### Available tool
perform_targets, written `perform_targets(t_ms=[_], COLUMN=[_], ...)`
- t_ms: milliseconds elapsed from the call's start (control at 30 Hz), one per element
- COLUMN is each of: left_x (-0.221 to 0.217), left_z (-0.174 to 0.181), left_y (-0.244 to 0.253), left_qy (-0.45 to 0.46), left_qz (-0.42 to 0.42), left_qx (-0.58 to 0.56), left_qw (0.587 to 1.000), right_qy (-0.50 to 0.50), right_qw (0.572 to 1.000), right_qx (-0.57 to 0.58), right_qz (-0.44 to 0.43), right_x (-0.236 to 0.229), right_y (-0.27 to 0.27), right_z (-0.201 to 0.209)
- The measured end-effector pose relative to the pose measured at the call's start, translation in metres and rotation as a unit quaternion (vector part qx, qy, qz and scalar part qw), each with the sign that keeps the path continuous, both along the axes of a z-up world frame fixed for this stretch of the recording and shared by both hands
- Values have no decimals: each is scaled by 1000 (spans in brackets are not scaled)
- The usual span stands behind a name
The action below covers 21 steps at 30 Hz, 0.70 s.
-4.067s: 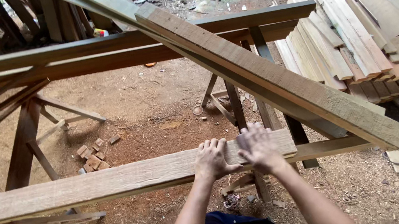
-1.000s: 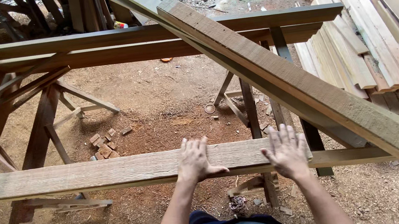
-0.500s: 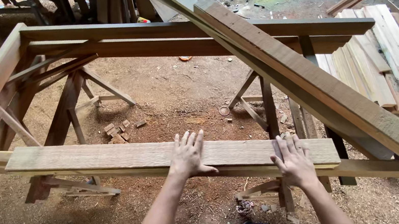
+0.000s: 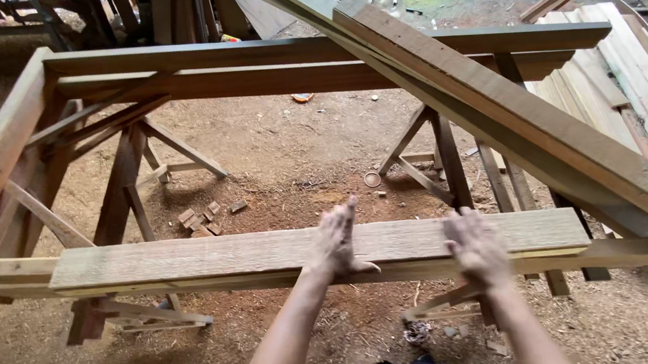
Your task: The person sands a wooden board placed on a workbench using a sanding block by hand.
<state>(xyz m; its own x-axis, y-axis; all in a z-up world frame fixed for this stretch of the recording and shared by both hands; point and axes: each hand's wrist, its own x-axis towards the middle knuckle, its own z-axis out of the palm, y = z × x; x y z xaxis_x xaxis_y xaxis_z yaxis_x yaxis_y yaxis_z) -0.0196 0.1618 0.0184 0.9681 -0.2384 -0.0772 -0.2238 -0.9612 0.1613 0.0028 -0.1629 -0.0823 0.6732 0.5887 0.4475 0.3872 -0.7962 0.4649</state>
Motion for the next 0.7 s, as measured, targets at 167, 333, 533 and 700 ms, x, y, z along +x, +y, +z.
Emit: perform_targets(t_ms=[167,333,533,700], left_x=[-14,-10,-14,-14], left_z=[-6,-5,-7,6], left_y=[51,52,55,56], left_qy=[58,83,39,57], left_qz=[1,13,14,-3], left_qx=[68,52,25,30], left_qw=[996,995,999,998], right_qy=[379,268,389,397], right_qw=[883,962,914,848], right_qx=[214,25,-9,245], right_qz=[-175,-37,-117,-250], right_x=[5,-6,-39,-19], right_y=[14,148,179,104], right_z=[24,40,65,56])
